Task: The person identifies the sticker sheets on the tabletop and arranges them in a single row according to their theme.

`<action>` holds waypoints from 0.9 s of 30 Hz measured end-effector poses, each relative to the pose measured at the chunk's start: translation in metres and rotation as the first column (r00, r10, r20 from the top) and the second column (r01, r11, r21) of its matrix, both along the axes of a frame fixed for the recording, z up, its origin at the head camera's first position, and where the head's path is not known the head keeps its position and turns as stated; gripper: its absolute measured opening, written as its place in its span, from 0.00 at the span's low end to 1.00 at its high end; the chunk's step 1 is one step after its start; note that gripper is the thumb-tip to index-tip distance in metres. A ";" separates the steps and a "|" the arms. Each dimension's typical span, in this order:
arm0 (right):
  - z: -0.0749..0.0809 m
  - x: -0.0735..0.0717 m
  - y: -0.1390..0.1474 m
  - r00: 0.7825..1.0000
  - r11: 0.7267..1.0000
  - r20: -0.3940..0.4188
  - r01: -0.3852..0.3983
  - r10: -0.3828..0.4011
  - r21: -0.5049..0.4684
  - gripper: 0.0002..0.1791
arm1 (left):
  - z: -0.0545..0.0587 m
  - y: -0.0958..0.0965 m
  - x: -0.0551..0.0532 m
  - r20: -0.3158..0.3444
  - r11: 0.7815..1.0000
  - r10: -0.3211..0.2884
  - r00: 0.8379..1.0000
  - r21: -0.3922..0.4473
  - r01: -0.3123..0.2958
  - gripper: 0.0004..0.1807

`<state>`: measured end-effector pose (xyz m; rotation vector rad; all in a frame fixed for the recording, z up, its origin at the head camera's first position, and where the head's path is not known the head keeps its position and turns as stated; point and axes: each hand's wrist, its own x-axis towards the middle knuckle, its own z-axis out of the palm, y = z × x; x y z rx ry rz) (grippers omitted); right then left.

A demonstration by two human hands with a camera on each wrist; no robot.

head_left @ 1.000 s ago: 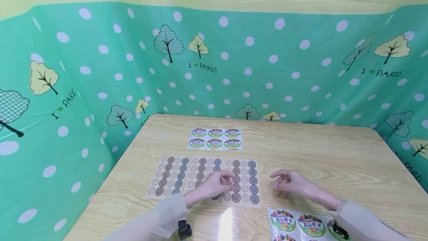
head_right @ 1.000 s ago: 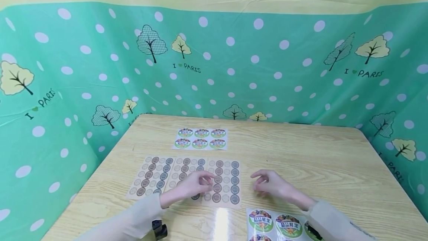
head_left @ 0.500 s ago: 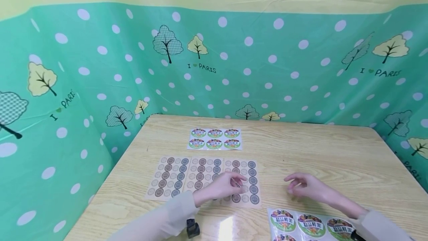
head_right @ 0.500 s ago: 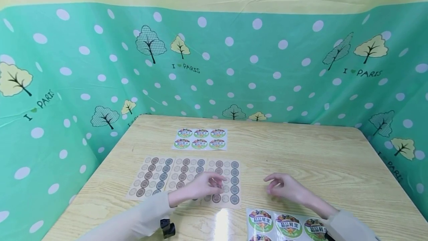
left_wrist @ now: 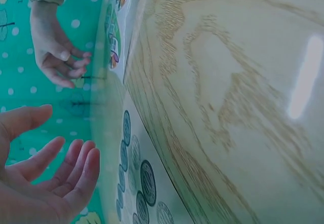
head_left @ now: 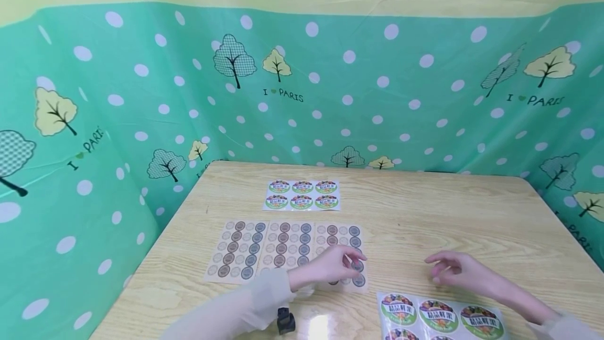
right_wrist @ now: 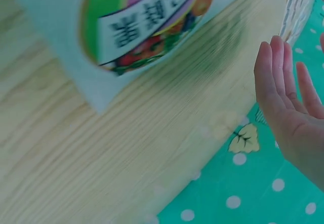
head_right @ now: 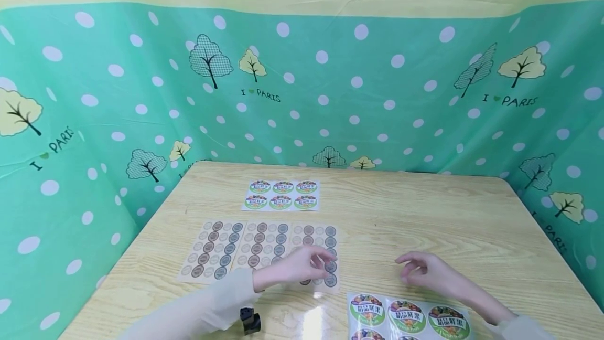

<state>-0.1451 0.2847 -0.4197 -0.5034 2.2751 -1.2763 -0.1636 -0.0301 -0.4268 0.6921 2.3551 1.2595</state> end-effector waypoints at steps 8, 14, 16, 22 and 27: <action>-0.005 0.009 0.023 0.999 1.000 0.032 -0.009 0.010 -0.003 0.28 | 0.004 0.016 0.004 -0.012 0.997 -0.072 0.997 -0.034 0.071 0.20; -0.009 0.015 0.033 0.998 0.999 -0.052 -0.039 0.040 0.025 0.26 | 0.006 0.028 0.007 -0.005 0.992 -0.121 0.993 -0.028 0.120 0.20; -0.009 0.016 0.037 0.998 0.999 -0.041 -0.045 0.046 0.020 0.26 | 0.005 0.032 0.008 -0.016 0.991 -0.129 0.992 -0.028 0.128 0.20; -0.010 0.019 0.047 0.998 1.000 0.058 -0.020 0.019 0.015 0.26 | 0.001 0.042 0.009 -0.008 0.988 -0.148 0.989 -0.045 0.147 0.22; -0.013 0.022 0.055 0.998 1.000 0.061 -0.007 0.006 0.019 0.29 | -0.003 0.047 0.009 -0.051 0.982 -0.176 0.983 -0.077 0.171 0.22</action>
